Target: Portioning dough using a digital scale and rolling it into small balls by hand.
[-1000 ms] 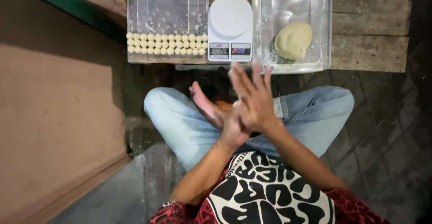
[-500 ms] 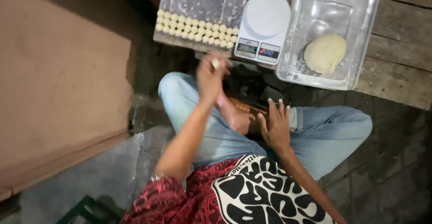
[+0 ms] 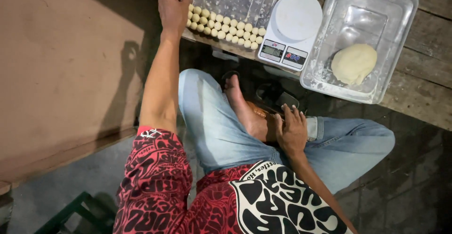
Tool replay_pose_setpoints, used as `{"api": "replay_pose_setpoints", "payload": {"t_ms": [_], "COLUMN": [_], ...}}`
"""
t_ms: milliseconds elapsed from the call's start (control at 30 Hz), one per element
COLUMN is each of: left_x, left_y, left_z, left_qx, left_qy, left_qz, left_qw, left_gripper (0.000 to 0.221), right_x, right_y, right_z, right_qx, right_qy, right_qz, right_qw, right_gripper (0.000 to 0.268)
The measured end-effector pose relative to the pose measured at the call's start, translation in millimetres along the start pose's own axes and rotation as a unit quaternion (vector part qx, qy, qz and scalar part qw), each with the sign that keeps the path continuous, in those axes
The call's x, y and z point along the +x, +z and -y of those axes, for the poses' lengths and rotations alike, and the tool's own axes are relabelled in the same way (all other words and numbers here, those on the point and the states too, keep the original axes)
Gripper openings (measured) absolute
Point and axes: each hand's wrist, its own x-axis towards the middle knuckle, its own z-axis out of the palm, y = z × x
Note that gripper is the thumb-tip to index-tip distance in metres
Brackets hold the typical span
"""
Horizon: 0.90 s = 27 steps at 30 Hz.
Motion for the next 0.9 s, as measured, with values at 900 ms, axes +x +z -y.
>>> {"api": "replay_pose_setpoints", "payload": {"t_ms": [900], "left_x": [6.8], "left_y": [11.2], "left_z": [49.1], "left_qx": [0.018], "left_qy": [0.035], "left_qz": [0.051], "left_qw": [0.998], "left_gripper": [0.010], "right_x": [5.7], "right_y": [-6.8], "right_z": [3.1], "right_qx": [0.047], "right_qy": [0.021], "right_qz": [0.005], "right_qw": [0.999], "right_gripper": [0.032]}}
